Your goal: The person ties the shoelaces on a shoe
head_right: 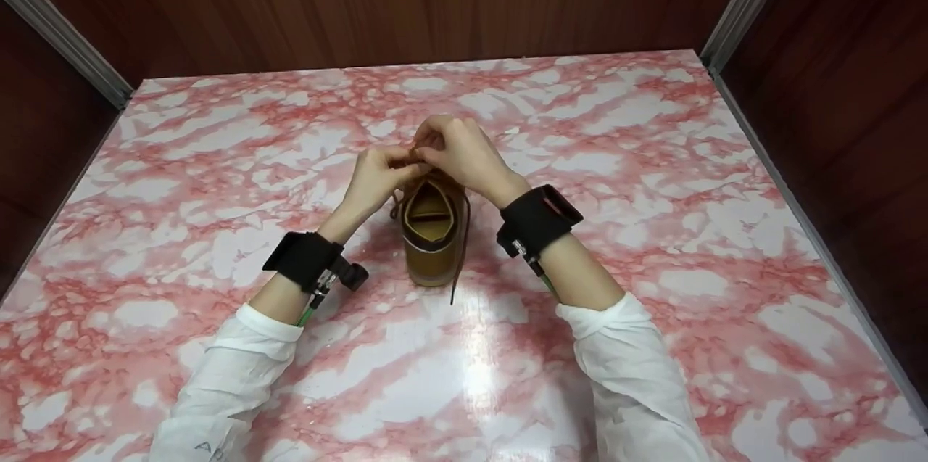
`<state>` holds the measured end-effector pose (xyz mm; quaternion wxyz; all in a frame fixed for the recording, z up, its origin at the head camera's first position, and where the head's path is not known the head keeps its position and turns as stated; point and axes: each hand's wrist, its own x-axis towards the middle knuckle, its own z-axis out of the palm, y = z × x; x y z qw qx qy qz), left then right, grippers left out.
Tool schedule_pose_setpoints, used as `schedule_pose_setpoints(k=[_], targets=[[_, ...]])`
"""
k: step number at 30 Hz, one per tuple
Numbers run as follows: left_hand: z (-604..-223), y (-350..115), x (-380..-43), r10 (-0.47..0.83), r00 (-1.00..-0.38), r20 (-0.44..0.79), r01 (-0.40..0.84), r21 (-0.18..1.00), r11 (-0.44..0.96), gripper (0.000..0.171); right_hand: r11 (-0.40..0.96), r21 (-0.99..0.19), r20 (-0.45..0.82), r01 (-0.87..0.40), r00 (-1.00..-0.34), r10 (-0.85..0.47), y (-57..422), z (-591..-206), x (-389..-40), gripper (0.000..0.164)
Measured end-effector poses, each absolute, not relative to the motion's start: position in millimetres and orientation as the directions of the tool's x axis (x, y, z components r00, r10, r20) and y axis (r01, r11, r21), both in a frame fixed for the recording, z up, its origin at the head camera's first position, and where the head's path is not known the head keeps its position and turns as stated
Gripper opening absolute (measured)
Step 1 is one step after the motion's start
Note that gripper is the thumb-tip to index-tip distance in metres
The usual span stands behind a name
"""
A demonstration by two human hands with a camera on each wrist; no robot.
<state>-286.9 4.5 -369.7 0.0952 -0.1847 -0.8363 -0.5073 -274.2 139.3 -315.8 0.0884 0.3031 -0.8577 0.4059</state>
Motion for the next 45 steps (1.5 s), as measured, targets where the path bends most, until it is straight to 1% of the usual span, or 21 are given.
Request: schedule_pose_setpoints(k=[2,4,11,20,24,27,35,45], targets=[[-370.1,4.4,-286.9,0.211,-0.910,0.358,0.415,0.813,0.409,0.007,0.467,-0.649,0.422,-0.601,-0.795,-0.436,140.8,-312.1,-273.9,0.013],[-370.4,4.2,-286.9,0.209,-0.908,0.364,0.419,0.814,0.403,0.008,0.475,-0.642,0.436,-0.602,-0.796,-0.419,142.8,-308.7,-274.9,0.014],[-371.4,4.0,-286.2,0.203,-0.915,0.349,0.402,0.834,0.377,0.009,0.537,-0.639,0.418,-0.551,-0.835,-0.358,157.3,-302.7,-279.2,0.018],[-370.9,5.6,-285.6,0.187,-0.927,0.325,0.372,0.860,0.349,0.010,0.514,-0.639,0.482,-0.572,-0.819,-0.311,169.7,-300.3,-264.4,0.015],[-370.9,6.1,-286.3,0.180,-0.927,0.330,0.375,0.848,0.375,0.012,0.522,-0.638,0.474,-0.566,-0.823,-0.314,174.4,-310.2,-261.4,0.014],[-371.5,6.2,-286.7,0.177,-0.923,0.341,0.384,0.834,0.397,0.014,0.542,-0.640,0.451,-0.544,-0.837,-0.308,177.5,-321.7,-261.0,0.014],[-372.5,5.6,-286.4,0.171,-0.932,0.321,0.363,0.853,0.376,0.011,0.556,-0.686,0.383,-0.470,-0.883,-0.273,182.2,-345.8,-260.8,0.014],[-374.5,5.7,-286.1,0.155,-0.935,0.319,0.354,0.861,0.365,0.011,0.577,-0.687,0.351,-0.443,-0.897,-0.270,183.3,-361.6,-261.8,0.015]])
